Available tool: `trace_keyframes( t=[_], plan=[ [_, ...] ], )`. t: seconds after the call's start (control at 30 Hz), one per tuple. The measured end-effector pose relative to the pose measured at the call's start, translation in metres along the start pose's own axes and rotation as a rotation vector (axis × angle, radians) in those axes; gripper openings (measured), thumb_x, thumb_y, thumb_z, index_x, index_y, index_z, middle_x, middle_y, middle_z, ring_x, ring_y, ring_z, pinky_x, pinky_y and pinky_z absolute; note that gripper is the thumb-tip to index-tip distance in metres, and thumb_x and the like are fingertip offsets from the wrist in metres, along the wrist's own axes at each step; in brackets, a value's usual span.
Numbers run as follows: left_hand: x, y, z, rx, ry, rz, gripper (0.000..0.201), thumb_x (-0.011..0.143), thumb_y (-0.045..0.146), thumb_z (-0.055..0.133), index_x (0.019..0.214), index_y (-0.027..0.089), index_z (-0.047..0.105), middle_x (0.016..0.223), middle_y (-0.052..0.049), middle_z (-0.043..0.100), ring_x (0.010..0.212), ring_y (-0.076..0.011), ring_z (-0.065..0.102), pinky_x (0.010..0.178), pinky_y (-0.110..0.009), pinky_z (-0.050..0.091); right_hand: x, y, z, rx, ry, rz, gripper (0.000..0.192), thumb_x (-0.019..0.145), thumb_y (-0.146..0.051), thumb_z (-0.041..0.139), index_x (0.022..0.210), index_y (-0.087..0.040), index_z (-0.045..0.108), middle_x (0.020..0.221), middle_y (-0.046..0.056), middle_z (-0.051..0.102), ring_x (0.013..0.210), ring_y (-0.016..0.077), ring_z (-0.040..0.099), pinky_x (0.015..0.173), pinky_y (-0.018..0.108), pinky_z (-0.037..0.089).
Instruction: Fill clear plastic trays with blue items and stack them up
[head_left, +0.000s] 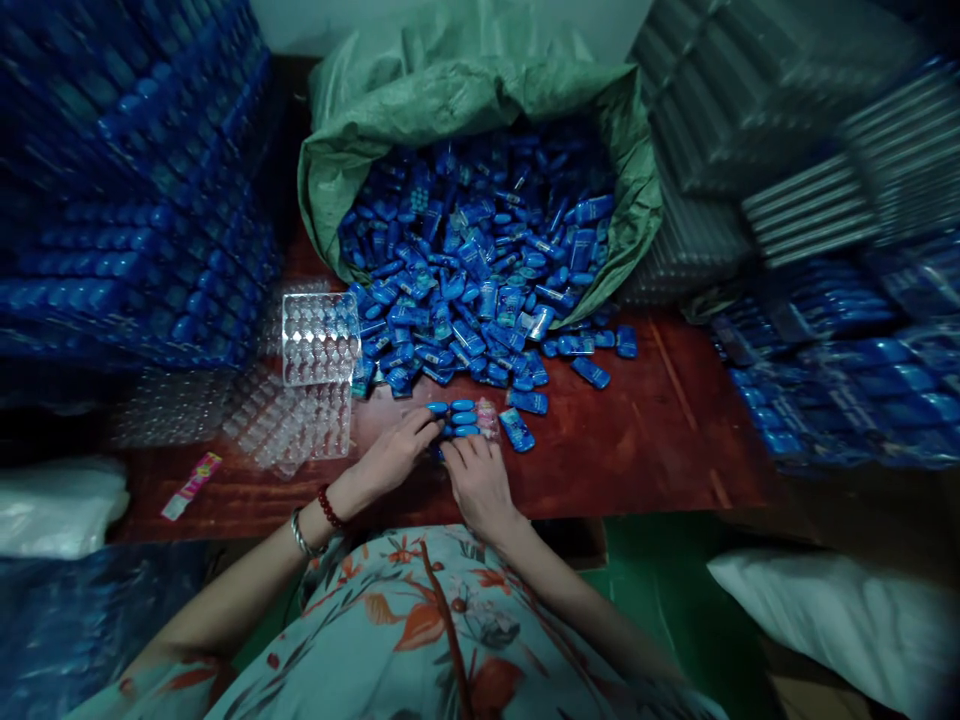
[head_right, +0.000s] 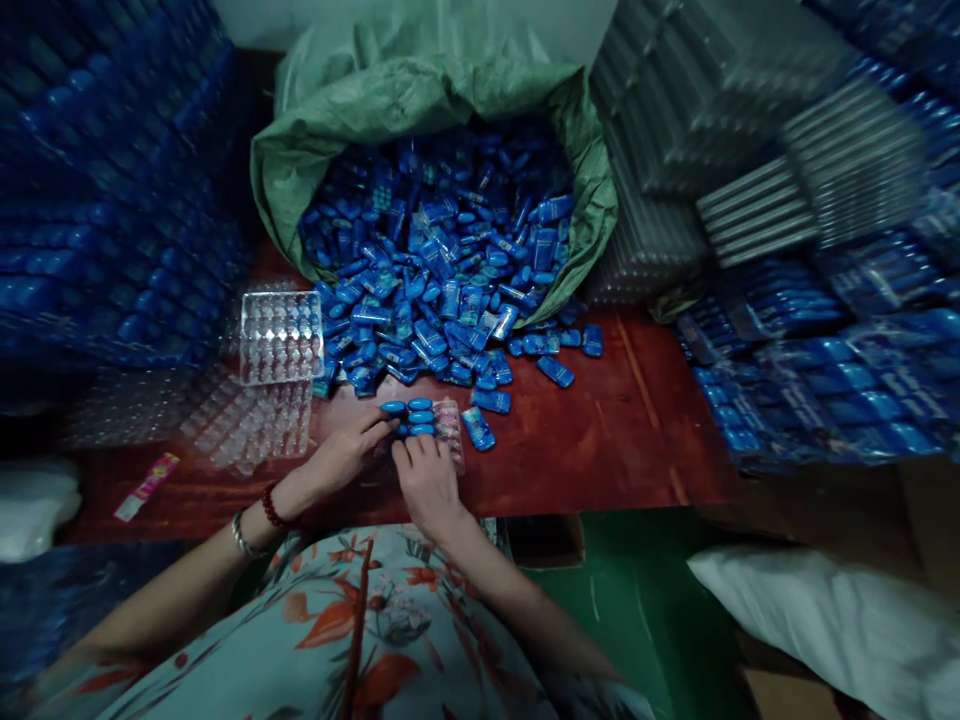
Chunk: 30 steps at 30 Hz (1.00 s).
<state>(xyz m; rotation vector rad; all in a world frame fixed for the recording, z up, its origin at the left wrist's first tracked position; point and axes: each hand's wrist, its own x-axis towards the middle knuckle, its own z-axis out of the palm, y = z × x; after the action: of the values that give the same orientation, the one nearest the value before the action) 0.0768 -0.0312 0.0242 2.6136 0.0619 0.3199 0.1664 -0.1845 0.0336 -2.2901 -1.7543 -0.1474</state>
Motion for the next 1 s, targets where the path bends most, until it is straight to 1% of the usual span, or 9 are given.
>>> trace_keyframes(
  t=[0.13,0.2,0.3,0.43,0.57,0.67,0.8,0.9,1.0],
  plan=[
    [0.0,-0.005,-0.002,-0.034,0.093,-0.094,0.027,0.089,0.006,0.039,0.11,0.014,0.054,0.099,-0.009,0.058,0.092,-0.0185,0.059,0.082,-0.036,0.054,-0.011,0.006,0.003,0.025,0.113,-0.087,0.022,0.092,-0.014,0.043,0.102,-0.013,0.063,0.091,0.008,0.062,0.09,0.0209,0.046,0.076,0.034,0.032],
    [-0.001,-0.005,-0.003,-0.044,0.126,-0.128,0.023,0.09,0.008,0.04,0.106,0.014,0.055,0.097,-0.009,0.058,0.09,-0.0184,0.059,0.081,-0.036,0.054,-0.015,0.005,0.004,0.022,0.108,-0.128,0.023,0.092,-0.013,0.043,0.1,-0.013,0.064,0.087,0.007,0.062,0.088,0.0203,0.046,0.078,0.034,0.033],
    [-0.004,-0.001,0.001,-0.047,0.16,-0.154,0.022,0.09,0.01,0.04,0.107,0.014,0.055,0.096,-0.009,0.058,0.091,-0.0187,0.06,0.081,-0.036,0.054,-0.018,0.002,0.008,0.019,0.075,-0.135,0.022,0.091,-0.013,0.043,0.098,-0.013,0.064,0.081,0.006,0.062,0.083,0.0197,0.046,0.079,0.034,0.033],
    [-0.006,0.001,0.008,-0.057,0.171,-0.183,0.021,0.091,0.012,0.042,0.108,0.015,0.053,0.097,-0.008,0.057,0.092,-0.0188,0.06,0.082,-0.035,0.054,-0.02,-0.001,0.012,0.022,0.065,-0.101,0.022,0.091,-0.015,0.045,0.105,-0.013,0.062,0.081,0.007,0.061,0.085,0.0201,0.047,0.081,0.035,0.033],
    [-0.003,-0.004,0.011,-0.086,0.144,-0.181,0.03,0.087,0.004,0.038,0.111,0.016,0.052,0.103,-0.009,0.056,0.096,-0.0184,0.059,0.083,-0.034,0.053,-0.016,-0.001,0.018,-0.049,0.068,-0.04,0.02,0.09,-0.02,0.049,0.106,-0.016,0.062,0.095,0.009,0.063,0.09,0.0213,0.049,0.075,0.035,0.035],
    [0.0,-0.006,0.009,-0.06,0.1,-0.172,0.033,0.083,0.001,0.037,0.11,0.014,0.052,0.105,-0.01,0.055,0.094,-0.0189,0.059,0.081,-0.035,0.053,-0.015,0.0,0.026,-0.068,0.113,-0.067,0.022,0.091,-0.02,0.048,0.107,-0.016,0.062,0.103,0.01,0.063,0.088,0.0201,0.052,0.071,0.032,0.037],
    [0.006,-0.002,0.002,0.029,0.003,-0.171,0.035,0.079,-0.002,0.036,0.105,0.014,0.054,0.103,-0.011,0.055,0.087,-0.0187,0.058,0.076,-0.035,0.053,-0.016,0.006,0.034,0.029,0.142,-0.099,0.029,0.091,-0.013,0.044,0.117,-0.013,0.058,0.107,0.012,0.063,0.091,0.0187,0.054,0.078,0.03,0.041],
    [0.013,0.0,-0.007,0.043,-0.069,-0.132,0.03,0.081,-0.001,0.036,0.098,0.014,0.057,0.1,-0.009,0.057,0.087,-0.0184,0.057,0.077,-0.033,0.052,-0.013,0.011,0.028,0.073,0.127,-0.101,0.035,0.091,-0.009,0.04,0.123,-0.011,0.054,0.109,0.014,0.061,0.096,0.0195,0.055,0.081,0.03,0.042],
    [0.021,-0.001,-0.015,0.044,-0.115,-0.093,0.027,0.086,0.003,0.036,0.094,0.014,0.059,0.098,-0.009,0.058,0.088,-0.0183,0.056,0.078,-0.032,0.051,-0.004,0.012,0.017,0.04,0.089,-0.115,0.036,0.091,-0.006,0.036,0.122,-0.01,0.055,0.102,0.013,0.061,0.089,0.0196,0.054,0.075,0.031,0.043]
  ],
)
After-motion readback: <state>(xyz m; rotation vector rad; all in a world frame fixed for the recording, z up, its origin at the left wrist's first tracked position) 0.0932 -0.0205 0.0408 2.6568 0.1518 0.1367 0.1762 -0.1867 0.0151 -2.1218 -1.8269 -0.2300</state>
